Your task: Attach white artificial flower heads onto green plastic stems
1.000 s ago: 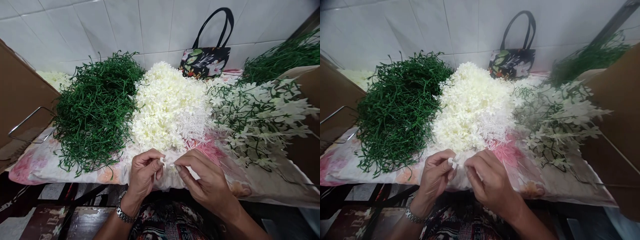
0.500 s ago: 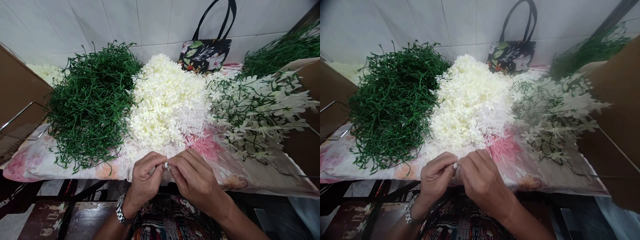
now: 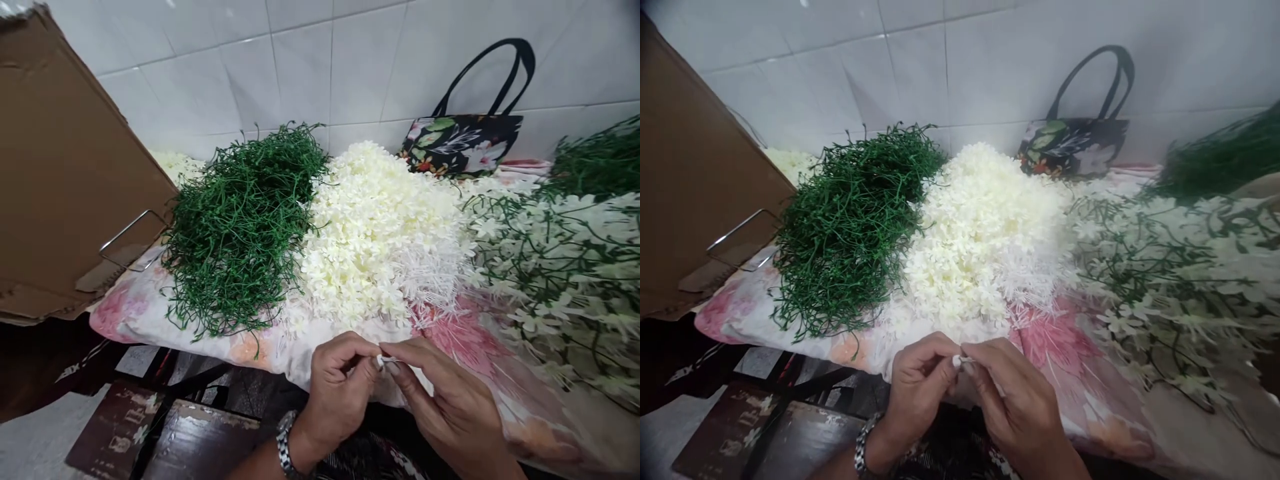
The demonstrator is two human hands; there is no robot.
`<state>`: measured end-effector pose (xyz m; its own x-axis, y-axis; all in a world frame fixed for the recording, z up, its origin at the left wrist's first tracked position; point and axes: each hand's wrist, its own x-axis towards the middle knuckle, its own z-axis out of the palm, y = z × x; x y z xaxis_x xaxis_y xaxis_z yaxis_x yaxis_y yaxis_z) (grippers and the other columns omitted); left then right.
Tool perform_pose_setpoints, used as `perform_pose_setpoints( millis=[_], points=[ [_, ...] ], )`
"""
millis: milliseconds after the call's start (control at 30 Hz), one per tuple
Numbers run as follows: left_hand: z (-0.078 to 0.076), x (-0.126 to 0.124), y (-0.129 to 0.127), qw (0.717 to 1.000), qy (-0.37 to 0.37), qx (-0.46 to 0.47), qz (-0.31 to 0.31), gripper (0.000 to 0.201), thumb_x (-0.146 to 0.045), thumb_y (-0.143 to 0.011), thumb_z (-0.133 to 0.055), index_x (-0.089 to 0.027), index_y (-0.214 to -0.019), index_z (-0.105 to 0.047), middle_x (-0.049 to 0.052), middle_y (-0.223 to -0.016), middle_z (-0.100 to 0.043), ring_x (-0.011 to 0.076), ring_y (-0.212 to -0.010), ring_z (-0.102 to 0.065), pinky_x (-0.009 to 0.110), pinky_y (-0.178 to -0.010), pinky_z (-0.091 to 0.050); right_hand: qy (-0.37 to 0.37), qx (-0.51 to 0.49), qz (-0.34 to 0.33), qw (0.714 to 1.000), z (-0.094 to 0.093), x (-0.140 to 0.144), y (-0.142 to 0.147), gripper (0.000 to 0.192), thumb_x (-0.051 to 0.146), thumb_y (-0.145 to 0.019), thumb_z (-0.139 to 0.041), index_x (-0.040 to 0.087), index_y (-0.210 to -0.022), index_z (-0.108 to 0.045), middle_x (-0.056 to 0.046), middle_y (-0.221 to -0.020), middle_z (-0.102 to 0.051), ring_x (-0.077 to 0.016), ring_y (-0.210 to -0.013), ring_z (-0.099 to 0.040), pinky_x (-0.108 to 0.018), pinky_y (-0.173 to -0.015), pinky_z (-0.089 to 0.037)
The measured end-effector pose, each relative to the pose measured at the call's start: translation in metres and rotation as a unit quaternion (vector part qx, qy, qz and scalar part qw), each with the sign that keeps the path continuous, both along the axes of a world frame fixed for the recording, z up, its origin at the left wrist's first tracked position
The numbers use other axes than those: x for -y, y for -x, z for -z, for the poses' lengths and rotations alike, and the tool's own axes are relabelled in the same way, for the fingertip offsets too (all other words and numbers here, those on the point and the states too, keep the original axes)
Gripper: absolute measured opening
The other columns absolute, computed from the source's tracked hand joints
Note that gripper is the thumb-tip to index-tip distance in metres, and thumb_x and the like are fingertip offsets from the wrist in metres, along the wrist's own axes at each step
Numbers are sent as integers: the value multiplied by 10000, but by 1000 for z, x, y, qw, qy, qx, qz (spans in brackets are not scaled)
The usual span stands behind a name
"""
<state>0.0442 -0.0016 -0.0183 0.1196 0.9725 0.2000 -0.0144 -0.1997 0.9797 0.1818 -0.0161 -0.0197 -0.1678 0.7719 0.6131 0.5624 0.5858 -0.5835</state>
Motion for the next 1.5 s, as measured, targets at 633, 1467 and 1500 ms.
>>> perform_pose_setpoints(
  millis=[633,1467,1500],
  points=[
    [-14,-61,118,682,-230,-610,-332,82,-130,-774,-545,-181,-780,-609,85,-772,-621,255,-753,-542,361,-661,-349,-35,88,166,981,32,0,-25,120,292,-895,-480,229,-854,-574,0,-695,-650,-131,-532,-613,-240,-535,-479],
    [-31,-73,57,957,-180,-66,-216,63,-161,-810,-545,-179,-773,-592,-11,-728,-590,102,-611,-559,224,-593,-448,-9,62,135,989,28,-1,-22,79,241,-884,-504,217,-841,-565,2,-673,-626,-115,-537,-598,-203,-507,-468],
    [-31,-72,50,968,-162,-48,-187,59,-162,-809,-546,-177,-766,-584,-14,-704,-583,103,-604,-563,225,-592,-453,-11,60,134,989,28,-1,-22,71,230,-880,-509,215,-842,-566,2,-675,-625,-114,-537,-596,-202,-513,-468]
  ],
)
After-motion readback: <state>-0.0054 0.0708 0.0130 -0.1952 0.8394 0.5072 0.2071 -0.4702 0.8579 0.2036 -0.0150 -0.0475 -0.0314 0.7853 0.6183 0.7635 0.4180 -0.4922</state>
